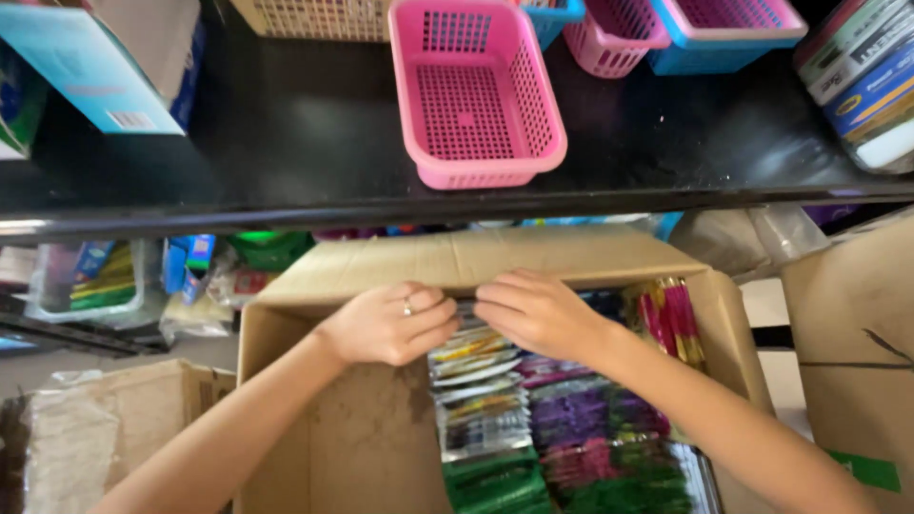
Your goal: The person takes stacks of small, colorful sachets from a cardboard box and places them into various plastic baskets on a shelf. The person handles the sachets by hand, moving them from the box to different baskets, including yellow, blue, and pink ones.
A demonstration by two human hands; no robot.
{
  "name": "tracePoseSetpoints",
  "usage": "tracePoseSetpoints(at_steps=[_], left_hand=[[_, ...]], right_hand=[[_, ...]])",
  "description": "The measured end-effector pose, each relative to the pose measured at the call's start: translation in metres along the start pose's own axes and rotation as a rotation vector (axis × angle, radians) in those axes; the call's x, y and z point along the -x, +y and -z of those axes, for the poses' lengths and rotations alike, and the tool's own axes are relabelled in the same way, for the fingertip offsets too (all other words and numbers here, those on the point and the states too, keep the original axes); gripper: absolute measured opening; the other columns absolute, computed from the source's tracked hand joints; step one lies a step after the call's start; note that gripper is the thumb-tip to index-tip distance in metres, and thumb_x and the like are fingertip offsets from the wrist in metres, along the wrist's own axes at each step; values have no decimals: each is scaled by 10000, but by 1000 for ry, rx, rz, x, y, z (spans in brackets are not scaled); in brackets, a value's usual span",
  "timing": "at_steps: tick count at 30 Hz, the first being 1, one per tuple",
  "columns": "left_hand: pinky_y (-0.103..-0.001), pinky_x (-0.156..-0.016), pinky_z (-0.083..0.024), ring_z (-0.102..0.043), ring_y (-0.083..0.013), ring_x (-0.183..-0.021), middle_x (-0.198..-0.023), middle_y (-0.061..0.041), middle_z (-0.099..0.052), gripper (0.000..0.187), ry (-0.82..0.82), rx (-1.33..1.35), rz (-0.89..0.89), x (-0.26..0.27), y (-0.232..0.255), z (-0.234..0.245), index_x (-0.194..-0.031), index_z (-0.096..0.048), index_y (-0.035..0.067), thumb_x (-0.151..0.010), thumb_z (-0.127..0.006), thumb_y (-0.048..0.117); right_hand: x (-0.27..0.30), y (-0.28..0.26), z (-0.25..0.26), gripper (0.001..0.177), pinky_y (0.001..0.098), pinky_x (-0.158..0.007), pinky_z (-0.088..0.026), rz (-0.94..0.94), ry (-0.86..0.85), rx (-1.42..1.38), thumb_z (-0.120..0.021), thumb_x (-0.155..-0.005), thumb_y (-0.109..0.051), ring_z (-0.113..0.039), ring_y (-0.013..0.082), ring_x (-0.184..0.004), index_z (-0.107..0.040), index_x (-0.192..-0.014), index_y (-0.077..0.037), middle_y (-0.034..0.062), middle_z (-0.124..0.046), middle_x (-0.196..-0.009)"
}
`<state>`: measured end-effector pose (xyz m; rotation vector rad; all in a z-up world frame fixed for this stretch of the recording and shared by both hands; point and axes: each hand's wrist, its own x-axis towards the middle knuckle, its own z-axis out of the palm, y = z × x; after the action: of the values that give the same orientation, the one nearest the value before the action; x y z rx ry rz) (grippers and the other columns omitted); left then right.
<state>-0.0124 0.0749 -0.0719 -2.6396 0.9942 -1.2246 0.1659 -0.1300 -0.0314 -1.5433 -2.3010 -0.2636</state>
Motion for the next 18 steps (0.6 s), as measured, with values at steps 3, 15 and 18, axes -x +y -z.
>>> tracePoseSetpoints(at_steps=[3, 15, 18], left_hand=[[-341, -850, -543, -651, -236, -1011, -1094, -81, -682, 328, -43, 43, 42, 10, 10, -14, -1096, -726, 25, -814, -656, 177], [-412, -893, -555, -688, -290, -1023, -1148, -164, -698, 449, -391, 155, 794, 21, 48, 12, -1230, -648, -5, -796, -619, 105], [-407, -869, -556, -681, -317, -1047, -1132, -183, -697, 501, -404, 81, 858, 18, 52, 22, -1248, -628, -44, -759, -610, 62]], right_hand=[[1, 4, -2, 260, 406, -884, -568, -1, -57, 50, -679, -813, -117, -696, 294, -1010, -694, -1043, 3, 114, -706, -1070], [26, 14, -28, 404, 426, -921, -555, -299, -189, -136, -705, -902, -198, -686, 360, -1099, -671, -1245, 13, 201, -703, -1250], [21, 11, -41, 424, 422, -934, -555, -246, -132, -89, -705, -886, -179, -688, 366, -1100, -660, -1262, 10, 199, -698, -1217]])
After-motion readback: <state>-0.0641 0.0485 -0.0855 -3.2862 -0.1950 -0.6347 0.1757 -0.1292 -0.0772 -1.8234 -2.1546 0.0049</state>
